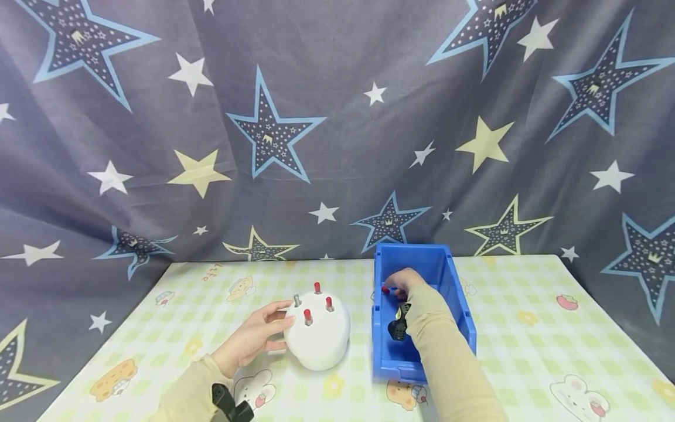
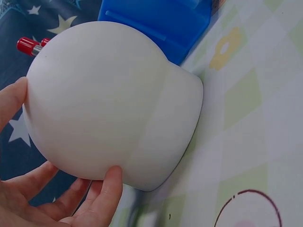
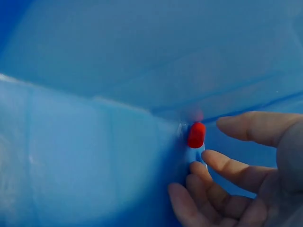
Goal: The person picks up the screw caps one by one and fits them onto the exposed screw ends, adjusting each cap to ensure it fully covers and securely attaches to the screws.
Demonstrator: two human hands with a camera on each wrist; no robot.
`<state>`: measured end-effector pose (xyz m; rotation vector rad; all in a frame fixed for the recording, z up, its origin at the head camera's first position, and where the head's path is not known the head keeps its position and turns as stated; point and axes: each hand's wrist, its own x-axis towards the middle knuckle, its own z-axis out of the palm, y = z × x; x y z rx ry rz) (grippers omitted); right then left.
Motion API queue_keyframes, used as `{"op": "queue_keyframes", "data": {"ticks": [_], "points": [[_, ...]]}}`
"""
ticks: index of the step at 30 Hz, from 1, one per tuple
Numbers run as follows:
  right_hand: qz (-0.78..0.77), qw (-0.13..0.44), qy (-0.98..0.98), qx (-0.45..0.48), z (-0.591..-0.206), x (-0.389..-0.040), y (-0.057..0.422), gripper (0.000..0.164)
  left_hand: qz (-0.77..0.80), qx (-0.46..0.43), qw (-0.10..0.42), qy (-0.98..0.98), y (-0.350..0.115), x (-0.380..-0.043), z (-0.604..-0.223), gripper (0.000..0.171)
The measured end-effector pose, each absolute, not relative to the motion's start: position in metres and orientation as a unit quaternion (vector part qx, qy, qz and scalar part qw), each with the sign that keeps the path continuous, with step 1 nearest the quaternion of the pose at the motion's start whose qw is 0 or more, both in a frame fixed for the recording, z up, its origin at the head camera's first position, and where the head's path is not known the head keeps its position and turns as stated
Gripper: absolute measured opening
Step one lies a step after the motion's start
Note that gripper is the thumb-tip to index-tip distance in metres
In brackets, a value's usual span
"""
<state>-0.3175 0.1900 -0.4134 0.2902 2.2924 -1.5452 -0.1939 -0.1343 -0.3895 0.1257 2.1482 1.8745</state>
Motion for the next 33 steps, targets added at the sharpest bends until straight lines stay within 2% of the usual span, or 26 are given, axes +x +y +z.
{"op": "queue_keyframes", "data": {"ticks": [5,8,11,17,20,25,30,33], "points": [[-0.518,0.187,0.830,0.084,-0.500,-0.397,0.220,0.018,0.648,0.042,0.142,0.747,-0.134,-0.193,-0.389,0.066],[-0.503,0.174,0.842,0.087,-0.522,-0.417,0.224,0.019,0.649,0.041,0.142,0.746,-0.135,-0.192,-0.389,0.065],[-0.491,0.165,0.851,0.088,-0.505,-0.402,0.215,0.025,0.650,0.041,0.142,0.746,-0.135,-0.192,-0.389,0.066],[-0.445,0.139,0.880,0.093,-0.428,-0.336,0.184,0.013,0.647,0.044,0.141,0.748,-0.134,-0.193,-0.389,0.067],[-0.421,0.127,0.894,0.087,-0.401,-0.311,0.174,0.018,0.647,0.044,0.141,0.748,-0.134,-0.193,-0.389,0.067],[-0.447,0.138,0.879,0.094,-0.392,-0.300,0.173,0.011,0.647,0.041,0.142,0.748,-0.134,-0.193,-0.389,0.067],[-0.479,0.162,0.855,0.117,-0.393,-0.300,0.174,0.026,0.648,0.045,0.143,0.746,-0.134,-0.194,-0.389,0.067],[-0.488,0.170,0.848,0.121,-0.392,-0.298,0.174,0.029,0.648,0.046,0.144,0.746,-0.134,-0.194,-0.390,0.066]]}}
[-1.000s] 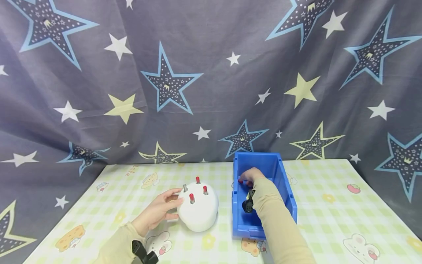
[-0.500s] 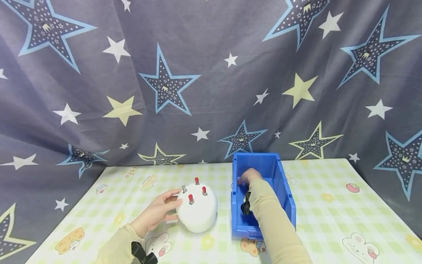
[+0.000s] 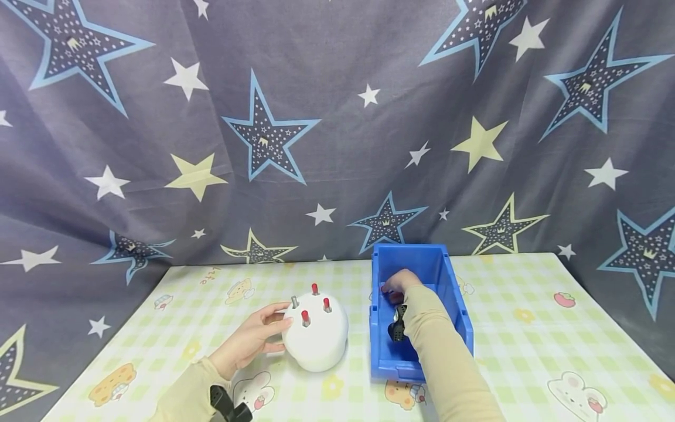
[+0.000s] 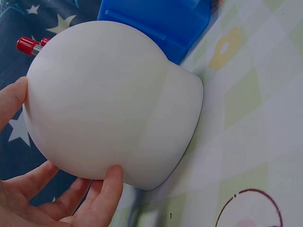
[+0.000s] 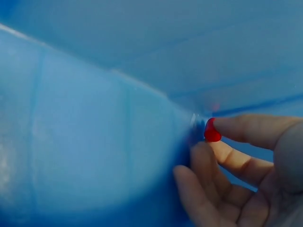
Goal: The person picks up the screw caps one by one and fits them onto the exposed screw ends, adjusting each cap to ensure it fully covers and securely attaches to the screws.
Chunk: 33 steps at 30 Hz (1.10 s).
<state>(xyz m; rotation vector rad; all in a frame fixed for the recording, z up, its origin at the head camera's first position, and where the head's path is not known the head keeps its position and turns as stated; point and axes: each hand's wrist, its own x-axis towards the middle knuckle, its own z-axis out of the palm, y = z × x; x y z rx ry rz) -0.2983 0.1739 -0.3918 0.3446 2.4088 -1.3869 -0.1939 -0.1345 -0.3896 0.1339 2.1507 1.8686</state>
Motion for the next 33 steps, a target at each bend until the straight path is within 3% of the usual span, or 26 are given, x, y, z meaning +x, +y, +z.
{"op": "queue_keyframes", "data": {"ticks": [4,12,28,33], "points": [[-0.504,0.178,0.836,0.120,-0.389,-0.292,0.175,0.029,0.648,0.045,0.145,0.746,-0.134,-0.194,-0.389,0.066],[-0.553,0.204,0.799,0.121,-0.396,-0.296,0.179,0.008,0.649,0.045,0.146,0.745,-0.134,-0.193,-0.388,0.066],[-0.619,0.208,0.746,0.132,-0.396,-0.294,0.187,0.019,0.652,0.053,0.154,0.741,-0.135,-0.195,-0.389,0.066],[-0.640,0.214,0.727,0.128,-0.392,-0.294,0.189,0.015,0.651,0.050,0.154,0.742,-0.135,-0.195,-0.389,0.066]]}}
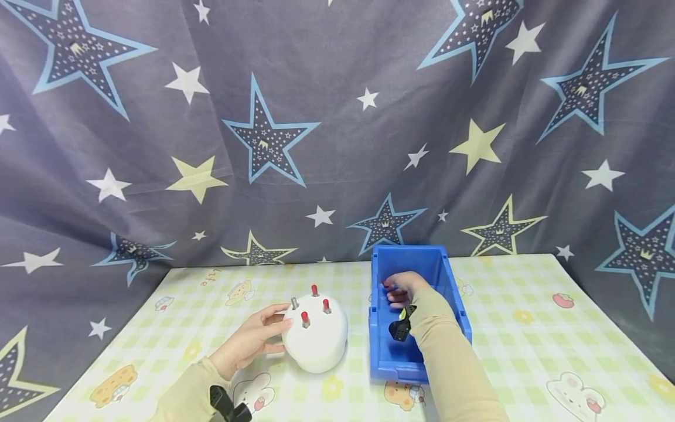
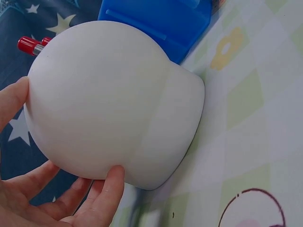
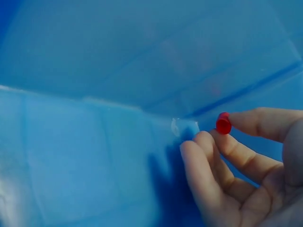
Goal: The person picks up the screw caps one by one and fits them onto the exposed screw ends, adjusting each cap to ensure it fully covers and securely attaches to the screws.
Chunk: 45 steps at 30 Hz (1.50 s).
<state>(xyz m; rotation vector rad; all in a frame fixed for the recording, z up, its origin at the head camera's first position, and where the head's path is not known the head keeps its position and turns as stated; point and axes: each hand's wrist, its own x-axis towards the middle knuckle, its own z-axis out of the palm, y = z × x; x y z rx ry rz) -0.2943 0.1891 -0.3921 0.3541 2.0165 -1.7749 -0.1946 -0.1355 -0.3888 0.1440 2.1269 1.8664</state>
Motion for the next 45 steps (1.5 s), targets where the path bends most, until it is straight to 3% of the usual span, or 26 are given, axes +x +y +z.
{"op": "queue_keyframes", "data": {"ticks": [8,15,22,29,36,45], "points": [[-0.686,0.207,0.685,0.133,-0.381,-0.291,0.192,0.026,0.651,0.053,0.154,0.741,-0.134,-0.194,-0.387,0.066],[-0.744,0.177,0.632,0.122,-0.374,-0.288,0.190,0.009,0.652,0.052,0.154,0.741,-0.134,-0.194,-0.387,0.066],[-0.783,0.141,0.592,0.126,-0.365,-0.286,0.190,0.012,0.652,0.052,0.153,0.741,-0.136,-0.194,-0.389,0.067],[-0.796,0.059,0.586,0.139,-0.356,-0.284,0.184,0.009,0.654,0.052,0.153,0.739,-0.136,-0.194,-0.389,0.067],[-0.807,0.015,0.577,0.122,-0.347,-0.284,0.178,0.007,0.652,0.050,0.152,0.741,-0.135,-0.194,-0.388,0.068],[-0.800,-0.010,0.593,0.093,-0.333,-0.279,0.167,0.009,0.652,0.044,0.150,0.742,-0.135,-0.194,-0.389,0.065]]}}
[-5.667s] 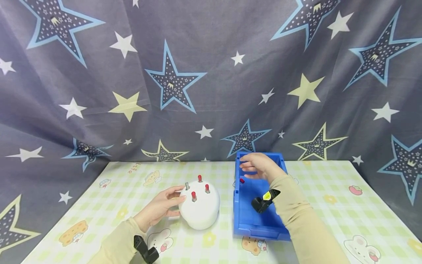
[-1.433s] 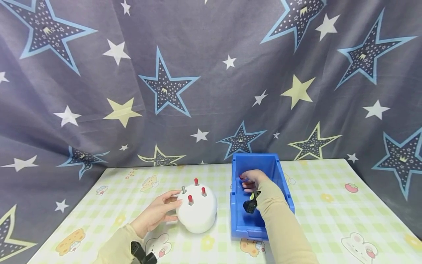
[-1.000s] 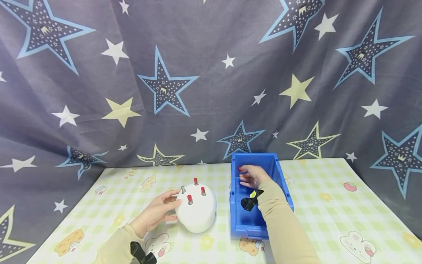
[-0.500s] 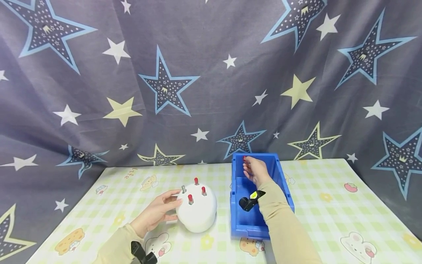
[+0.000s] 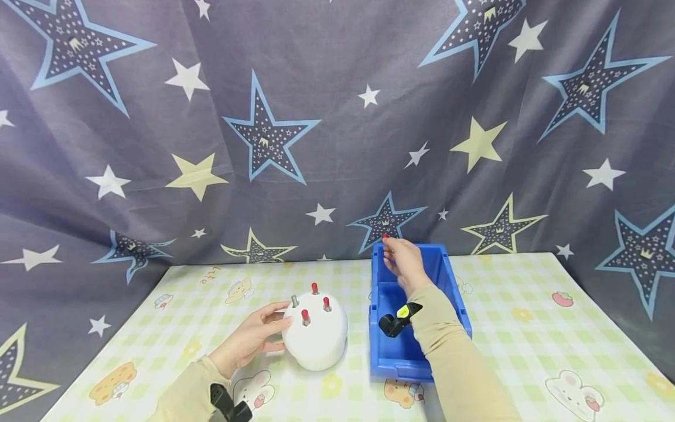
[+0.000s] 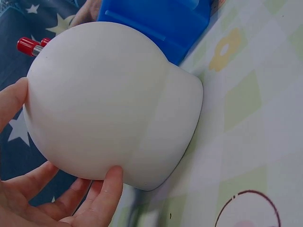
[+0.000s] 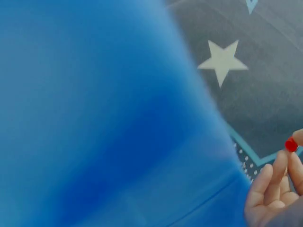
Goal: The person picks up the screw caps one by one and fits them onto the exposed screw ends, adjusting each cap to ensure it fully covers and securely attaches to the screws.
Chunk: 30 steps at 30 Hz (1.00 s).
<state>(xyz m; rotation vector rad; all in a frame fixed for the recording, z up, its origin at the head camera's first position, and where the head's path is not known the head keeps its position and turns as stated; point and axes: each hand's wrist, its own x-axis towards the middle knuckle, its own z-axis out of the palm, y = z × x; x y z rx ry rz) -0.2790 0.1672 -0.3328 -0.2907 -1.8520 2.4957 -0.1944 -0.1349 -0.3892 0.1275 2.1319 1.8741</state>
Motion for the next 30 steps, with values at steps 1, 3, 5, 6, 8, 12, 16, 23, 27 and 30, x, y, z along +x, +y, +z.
{"op": "queue_keyframes", "data": {"ticks": [1,3,5,6,8,12,16,23,27,30], "points": [[0.799,0.012,-0.594,-0.086,-0.331,-0.278,0.166,0.007,0.652,0.044,0.150,0.742,-0.135,-0.194,-0.389,0.065],[0.800,0.016,-0.595,-0.072,-0.328,-0.275,0.164,0.006,0.652,0.043,0.150,0.742,-0.135,-0.194,-0.389,0.065],[0.802,0.020,-0.595,-0.055,-0.324,-0.273,0.161,0.016,0.652,0.044,0.150,0.742,-0.134,-0.194,-0.389,0.065],[0.803,0.019,-0.594,-0.047,-0.323,-0.272,0.159,0.020,0.652,0.043,0.150,0.742,-0.134,-0.194,-0.389,0.065],[0.801,0.018,-0.598,-0.032,-0.320,-0.270,0.156,0.024,0.651,0.043,0.149,0.743,-0.134,-0.194,-0.389,0.066],[0.793,0.018,-0.609,-0.017,-0.316,-0.268,0.151,0.026,0.651,0.042,0.147,0.743,-0.134,-0.195,-0.390,0.066],[0.789,0.015,-0.615,-0.008,-0.313,-0.265,0.147,0.029,0.650,0.042,0.148,0.744,-0.134,-0.195,-0.390,0.066],[0.782,-0.011,-0.623,0.019,-0.308,-0.260,0.139,0.018,0.652,0.040,0.148,0.743,-0.135,-0.193,-0.388,0.067],[0.778,-0.029,-0.627,0.030,-0.306,-0.257,0.133,0.017,0.653,0.041,0.147,0.742,-0.135,-0.193,-0.388,0.068],[0.775,-0.038,-0.629,0.033,-0.304,-0.255,0.130,0.017,0.655,0.041,0.147,0.740,-0.135,-0.194,-0.389,0.069]]}}
